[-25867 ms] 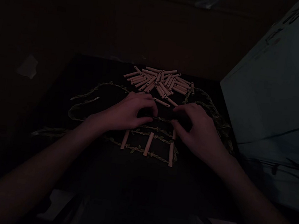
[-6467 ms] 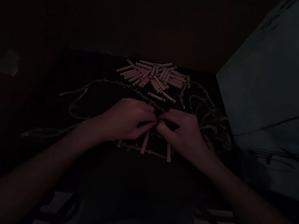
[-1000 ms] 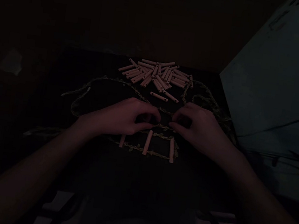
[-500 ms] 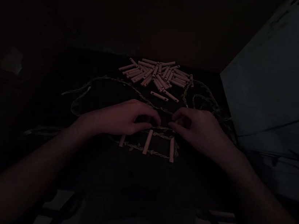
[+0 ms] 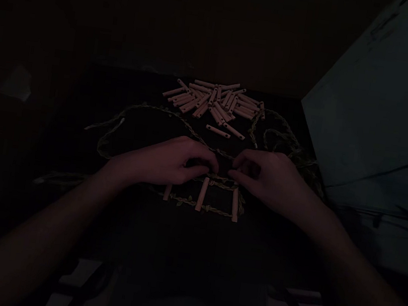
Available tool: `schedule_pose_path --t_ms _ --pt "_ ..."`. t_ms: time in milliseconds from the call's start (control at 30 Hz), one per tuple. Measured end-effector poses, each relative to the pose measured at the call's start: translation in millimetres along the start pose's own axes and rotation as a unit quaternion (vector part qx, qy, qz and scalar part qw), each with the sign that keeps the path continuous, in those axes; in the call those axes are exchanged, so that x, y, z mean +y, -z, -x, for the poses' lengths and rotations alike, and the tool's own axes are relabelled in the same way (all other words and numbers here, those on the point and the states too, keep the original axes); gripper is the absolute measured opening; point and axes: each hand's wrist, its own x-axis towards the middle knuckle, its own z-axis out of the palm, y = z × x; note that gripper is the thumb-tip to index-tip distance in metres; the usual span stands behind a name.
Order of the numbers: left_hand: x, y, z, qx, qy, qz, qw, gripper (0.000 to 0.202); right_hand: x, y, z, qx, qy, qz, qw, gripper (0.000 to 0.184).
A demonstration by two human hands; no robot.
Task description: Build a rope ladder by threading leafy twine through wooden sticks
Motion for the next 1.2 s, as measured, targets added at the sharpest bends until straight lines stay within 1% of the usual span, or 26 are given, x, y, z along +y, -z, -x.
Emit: schedule_pose_path --t_ms 233,500,567,667,700,833,967,1200 --pt "-2 -1.0 1 0.005 0.002 -0.040 0.999 0.024 1 -1 1 -0.005 0.006 0.004 1.000 0.008" --pt "1 -5.1 2 0.041 -0.017 -0.085 0.995 0.020 -1 2 2 -0.004 0.028 -0.007 1.000 0.010" --pt "2 -6.9 2 0.047 -0.030 -0.101 0.993 0.024 -3 4 4 -0.015 0.030 -0.009 0.999 0.012" --pt "3 -10.3 0 0.058 -0.061 -0.130 0.988 0.037 -4 7 7 -0.046 0.038 0.008 0.998 0.022" --pt "3 -11.5 0 0.060 -0.068 -0.137 0.986 0.039 -4 8 8 -0.055 0.042 0.019 0.997 0.025" --pt "5 -15.2 -1 0.064 -0.076 -0.162 0.982 0.031 -1 8 8 -0.072 0.048 0.054 0.995 0.029" --pt "6 -17.3 -1 0.069 -0.079 -0.177 0.979 0.024 0 7 8 -0.079 0.048 0.061 0.994 0.027" --pt "8 -19.3 -1 0.075 -0.074 -0.188 0.976 0.020 1 5 8 -0.069 0.056 0.054 0.995 0.024"
